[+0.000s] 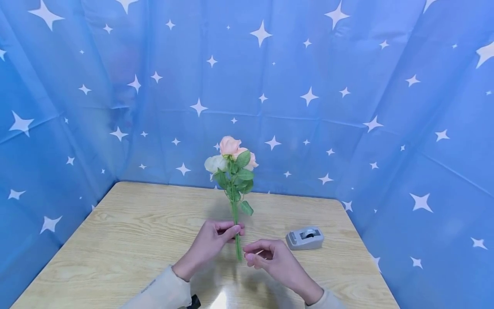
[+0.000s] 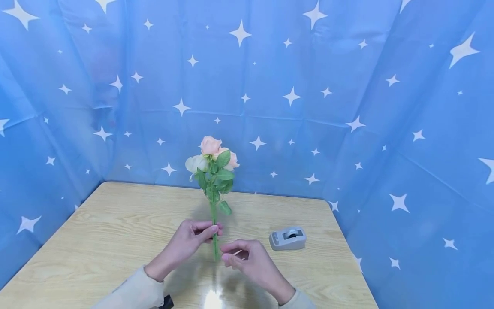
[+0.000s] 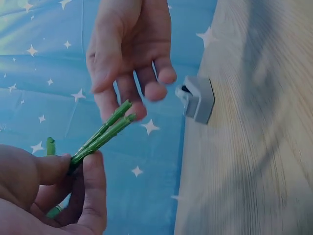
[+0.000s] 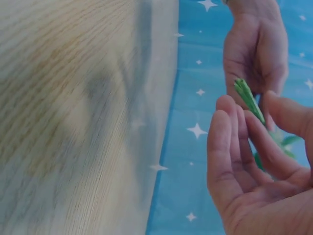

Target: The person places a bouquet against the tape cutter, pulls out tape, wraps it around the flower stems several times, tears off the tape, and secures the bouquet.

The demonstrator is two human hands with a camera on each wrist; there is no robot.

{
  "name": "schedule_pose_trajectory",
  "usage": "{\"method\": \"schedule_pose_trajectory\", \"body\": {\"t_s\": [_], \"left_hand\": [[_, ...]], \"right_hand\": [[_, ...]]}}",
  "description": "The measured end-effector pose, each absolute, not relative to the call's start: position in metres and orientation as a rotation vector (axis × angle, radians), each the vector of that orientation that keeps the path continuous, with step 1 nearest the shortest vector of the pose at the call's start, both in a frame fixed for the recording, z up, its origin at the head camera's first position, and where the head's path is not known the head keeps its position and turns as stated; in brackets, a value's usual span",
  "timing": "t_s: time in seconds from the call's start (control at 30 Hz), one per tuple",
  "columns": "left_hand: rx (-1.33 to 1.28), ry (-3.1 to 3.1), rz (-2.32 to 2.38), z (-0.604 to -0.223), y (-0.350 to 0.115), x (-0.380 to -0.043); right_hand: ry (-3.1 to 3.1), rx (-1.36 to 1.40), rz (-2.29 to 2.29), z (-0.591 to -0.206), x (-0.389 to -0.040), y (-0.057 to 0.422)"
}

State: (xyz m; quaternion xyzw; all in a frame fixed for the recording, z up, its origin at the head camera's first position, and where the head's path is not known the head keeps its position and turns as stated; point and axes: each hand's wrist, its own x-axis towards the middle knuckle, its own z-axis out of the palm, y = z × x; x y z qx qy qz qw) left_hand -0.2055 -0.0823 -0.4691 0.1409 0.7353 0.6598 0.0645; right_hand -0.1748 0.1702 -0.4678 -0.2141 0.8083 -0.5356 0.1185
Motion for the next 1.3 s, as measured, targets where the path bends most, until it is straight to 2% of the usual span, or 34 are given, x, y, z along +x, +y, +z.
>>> {"method": "schedule_pose_trajectory", "body": {"t_s": [0.6, 1.3], "left_hand": [[0.156, 2.475, 1.703, -0.494, -0.13, -0.214], [0.015, 2.557, 1.56, -0.516, -0.135, -0.229]], "right_hand": [[2.583, -0.632, -1.443, -0.48, -0.179, 0.194], [2.717, -0.602, -1.352, -0.483, -0.182, 0.207]]}}
